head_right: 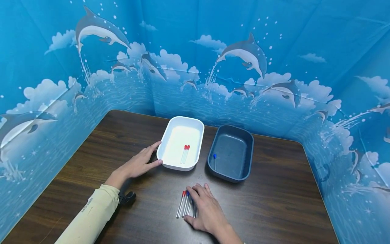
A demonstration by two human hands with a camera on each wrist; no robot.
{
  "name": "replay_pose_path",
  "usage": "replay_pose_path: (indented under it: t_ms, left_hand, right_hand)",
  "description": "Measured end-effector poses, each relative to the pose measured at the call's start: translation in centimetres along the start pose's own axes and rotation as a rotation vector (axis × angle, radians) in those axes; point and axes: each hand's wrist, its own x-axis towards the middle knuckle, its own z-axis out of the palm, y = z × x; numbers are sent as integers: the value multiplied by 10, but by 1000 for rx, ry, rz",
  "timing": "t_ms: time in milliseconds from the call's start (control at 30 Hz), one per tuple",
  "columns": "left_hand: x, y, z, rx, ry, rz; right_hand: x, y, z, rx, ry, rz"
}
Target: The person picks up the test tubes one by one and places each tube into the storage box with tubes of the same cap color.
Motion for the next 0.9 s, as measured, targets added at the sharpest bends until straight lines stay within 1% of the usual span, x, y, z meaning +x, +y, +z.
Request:
replay_pose_path:
  t_ms: [333,467,633,733,900]
  left_hand:
    - [0,0,-1,-5,-1,5]
    - [-1,1,-1,3,1,7]
    - [-1,1,-1,4,5,4]
    - [-1,1,0,5,6,5]
    - [-1,1,0,5,5,6]
  right_hand:
    - [-1,-1,-1,-21,13,-6]
    - [-1,-2,-2,-15,-8,15]
    - [-1,-2,-6,18,-27,50]
    - [-3,-2,-9,16,-4,39]
    - [-5,-1,-18,-7,76,-14]
